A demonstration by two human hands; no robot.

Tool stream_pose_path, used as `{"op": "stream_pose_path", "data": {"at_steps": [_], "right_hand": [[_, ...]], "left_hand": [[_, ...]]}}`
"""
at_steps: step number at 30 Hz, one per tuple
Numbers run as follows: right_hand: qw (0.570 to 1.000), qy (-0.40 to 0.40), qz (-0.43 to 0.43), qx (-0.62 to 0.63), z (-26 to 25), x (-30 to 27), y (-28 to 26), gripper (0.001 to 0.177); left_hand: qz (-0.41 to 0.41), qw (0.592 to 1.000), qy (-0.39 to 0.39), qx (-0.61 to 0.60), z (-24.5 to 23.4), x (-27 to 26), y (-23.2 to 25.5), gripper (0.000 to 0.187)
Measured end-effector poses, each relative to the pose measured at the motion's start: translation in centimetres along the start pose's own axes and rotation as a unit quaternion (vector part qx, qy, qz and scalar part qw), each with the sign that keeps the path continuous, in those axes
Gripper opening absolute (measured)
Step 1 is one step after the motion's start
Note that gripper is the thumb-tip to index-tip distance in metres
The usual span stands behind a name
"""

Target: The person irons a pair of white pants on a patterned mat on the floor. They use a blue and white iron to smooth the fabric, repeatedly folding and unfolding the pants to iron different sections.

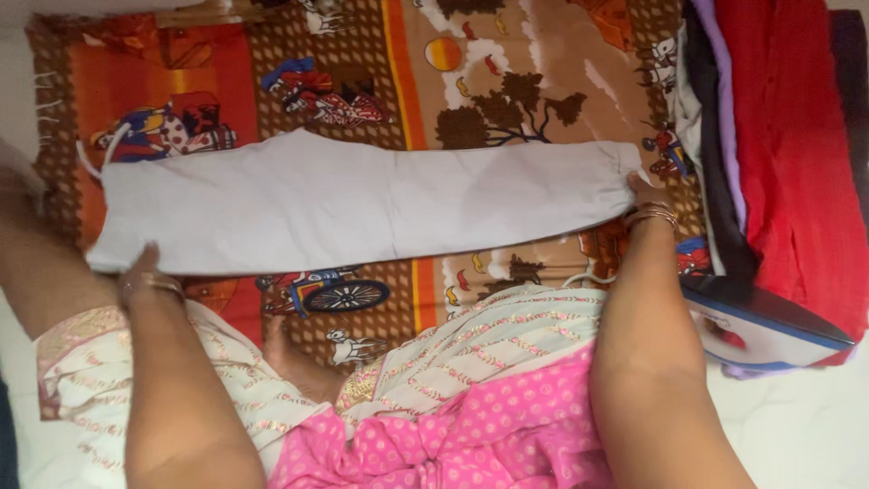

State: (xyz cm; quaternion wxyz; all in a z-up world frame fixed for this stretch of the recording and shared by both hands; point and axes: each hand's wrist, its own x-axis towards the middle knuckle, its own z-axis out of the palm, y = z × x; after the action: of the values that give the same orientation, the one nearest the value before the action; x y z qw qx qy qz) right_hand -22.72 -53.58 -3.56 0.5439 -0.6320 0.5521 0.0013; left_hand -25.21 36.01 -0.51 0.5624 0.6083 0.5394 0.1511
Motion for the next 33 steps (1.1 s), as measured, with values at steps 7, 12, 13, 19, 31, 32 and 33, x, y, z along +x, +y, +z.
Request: {"op": "stream_pose_path", "data": {"at_steps": [7, 12, 13, 19, 31, 32, 33], "right_hand": [[0.954, 0.12, -0.028, -0.272, -1.9, -2.5, -2.7, 0.078], [0.937, 0.049, -0.222, -0.266, -2.1, -0.8, -1.5, 0.079], [0.849, 0.125, -0.2, -0.474, -2.2, -0.1, -1.2, 0.078], [0.969, 0.009, -0.198, -0.146, -1.2, 2.5, 0.8, 0.068], [0.919, 0.191, -0.292, -0.182, 2.1, 0.0, -0.3, 0.067], [0.895, 0.225, -0.314, -0.221, 3.1, -1.0, -0.5, 0.069], [0.872, 0.246, -0.343, -0.247, 4.4, -2.3, -0.6, 0.072]], "left_hand": [[-0.037, 0.993, 0.031, -0.112, 0.5, 3.6, -4.8, 0.038], [-0.021, 0.997, 0.062, 0.03, 0.5, 2.0, -3.9, 0.048], [-0.053, 0.989, 0.077, 0.113, 0.8, 1.7, -3.2, 0.055], [0.21, 0.882, 0.092, 0.411, 1.9, -5.5, -2.5, 0.106], [0.4, 0.532, -0.334, 0.668, 9.5, -22.0, -7.7, 0.104], [0.401, 0.534, -0.335, 0.664, 9.2, -21.9, -8.0, 0.105], [0.402, 0.537, -0.337, 0.661, 9.0, -21.8, -8.2, 0.105]]}}
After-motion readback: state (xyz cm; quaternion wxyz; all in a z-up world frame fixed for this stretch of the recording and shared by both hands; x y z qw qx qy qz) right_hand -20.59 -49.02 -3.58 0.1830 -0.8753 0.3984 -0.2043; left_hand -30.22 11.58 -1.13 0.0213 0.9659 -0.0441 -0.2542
